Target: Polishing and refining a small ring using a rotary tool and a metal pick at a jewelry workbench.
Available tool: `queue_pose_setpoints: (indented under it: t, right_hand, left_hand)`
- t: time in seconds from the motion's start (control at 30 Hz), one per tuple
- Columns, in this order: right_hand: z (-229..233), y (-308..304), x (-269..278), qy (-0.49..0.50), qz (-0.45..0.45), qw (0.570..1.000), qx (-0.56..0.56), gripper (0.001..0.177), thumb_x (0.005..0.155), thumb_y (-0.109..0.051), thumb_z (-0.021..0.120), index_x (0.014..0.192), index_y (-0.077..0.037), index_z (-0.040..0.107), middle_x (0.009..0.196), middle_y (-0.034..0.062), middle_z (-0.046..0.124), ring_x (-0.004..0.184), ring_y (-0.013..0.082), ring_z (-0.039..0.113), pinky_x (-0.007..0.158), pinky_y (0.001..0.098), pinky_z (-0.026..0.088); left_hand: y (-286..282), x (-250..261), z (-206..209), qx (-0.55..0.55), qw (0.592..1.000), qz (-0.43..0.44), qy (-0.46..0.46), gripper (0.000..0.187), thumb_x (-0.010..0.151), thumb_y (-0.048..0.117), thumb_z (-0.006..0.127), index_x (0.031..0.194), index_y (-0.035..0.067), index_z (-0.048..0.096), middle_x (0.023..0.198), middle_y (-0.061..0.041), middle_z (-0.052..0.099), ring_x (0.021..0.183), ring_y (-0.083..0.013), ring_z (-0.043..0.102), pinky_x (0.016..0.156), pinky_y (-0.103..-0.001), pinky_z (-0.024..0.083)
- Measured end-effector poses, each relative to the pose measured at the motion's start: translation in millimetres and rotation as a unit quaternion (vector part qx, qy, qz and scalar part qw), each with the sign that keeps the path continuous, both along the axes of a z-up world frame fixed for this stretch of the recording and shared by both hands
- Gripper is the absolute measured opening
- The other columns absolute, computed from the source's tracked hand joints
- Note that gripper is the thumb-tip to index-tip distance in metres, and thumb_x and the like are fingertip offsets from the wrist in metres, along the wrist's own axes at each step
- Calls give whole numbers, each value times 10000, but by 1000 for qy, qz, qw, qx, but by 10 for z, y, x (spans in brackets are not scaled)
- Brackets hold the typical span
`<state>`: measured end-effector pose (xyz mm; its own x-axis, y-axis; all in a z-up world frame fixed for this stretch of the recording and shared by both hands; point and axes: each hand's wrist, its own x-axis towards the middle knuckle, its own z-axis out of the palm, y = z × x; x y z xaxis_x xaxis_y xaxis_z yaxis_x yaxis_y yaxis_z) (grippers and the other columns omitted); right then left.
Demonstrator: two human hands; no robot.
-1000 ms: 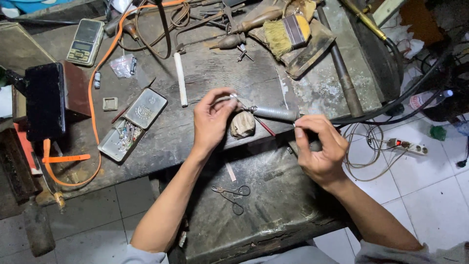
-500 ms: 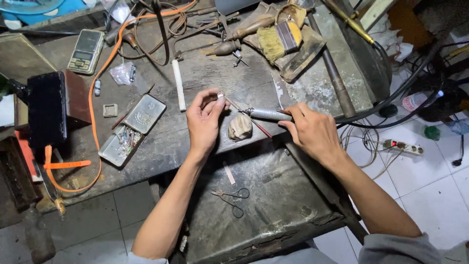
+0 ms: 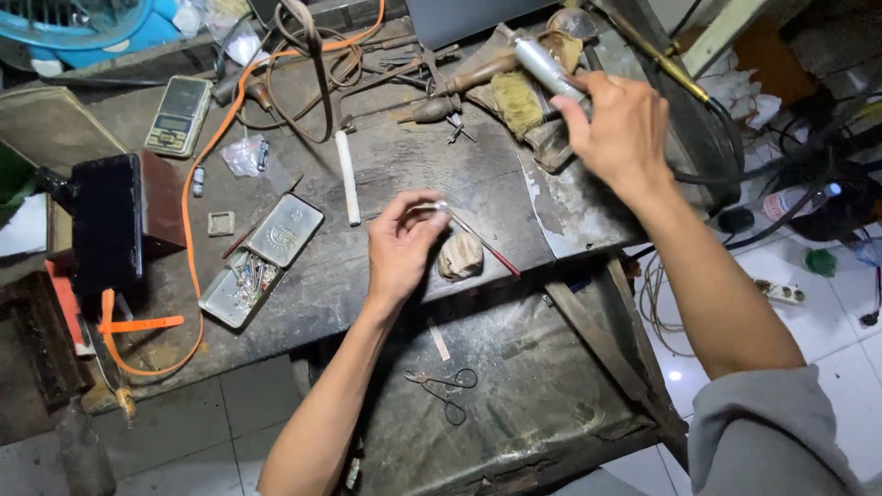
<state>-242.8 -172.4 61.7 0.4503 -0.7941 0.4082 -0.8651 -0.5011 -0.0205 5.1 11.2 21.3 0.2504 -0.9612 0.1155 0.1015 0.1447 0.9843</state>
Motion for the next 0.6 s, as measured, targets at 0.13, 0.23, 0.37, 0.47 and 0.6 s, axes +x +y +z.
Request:
queue_pose_setpoints:
  t: [0.13,0.23,0.37,0.47,0.6]
  right_hand:
    - [26,57,243,-34,14,999,29,366,1073,-351,698,1238,-28,745,841,107,727,501,149,564,364,288,435]
    - [15,16,332,-29,45,998,-18,310,1060,-334,742,1146,-37,765,745,94,685,556,207,583,433,362,443]
    - [-43,-201,333,-36,47,995,-86,285,1015,-317,785,1024,-34,751,748,102,673,564,285,616,429,434,432]
    - [-129,-428,311,-33,8,994,-103,313,1008,-332,806,965,-34,723,755,129,683,578,343,646,437,472,444]
    - [-180,-585,261,-33,-10,998,-47,335,965,-310,874,899,-10,741,726,129,675,553,301,639,430,463,471]
  left_hand:
    - [-127,-69,-130,12,999,-7,51,272,879,-14,740,1137,47,679,1143,-101,722,1050,-161,689,988,-253,577]
    - [-180,-106,-118,22,998,2,65,248,893,30,747,1130,47,675,1121,-91,722,1031,-140,686,975,-230,567]
    - [-125,-155,-40,33,999,0,8,238,896,38,742,1129,34,695,1100,-105,728,981,-159,706,944,-253,602]
    - [-117,-151,-24,29,1000,-4,-3,225,902,35,735,1122,20,693,1079,-110,728,981,-166,713,931,-259,606]
    - [-103,-179,26,29,999,-20,-20,225,903,4,724,1126,9,693,1108,-121,724,963,-156,713,927,-233,596]
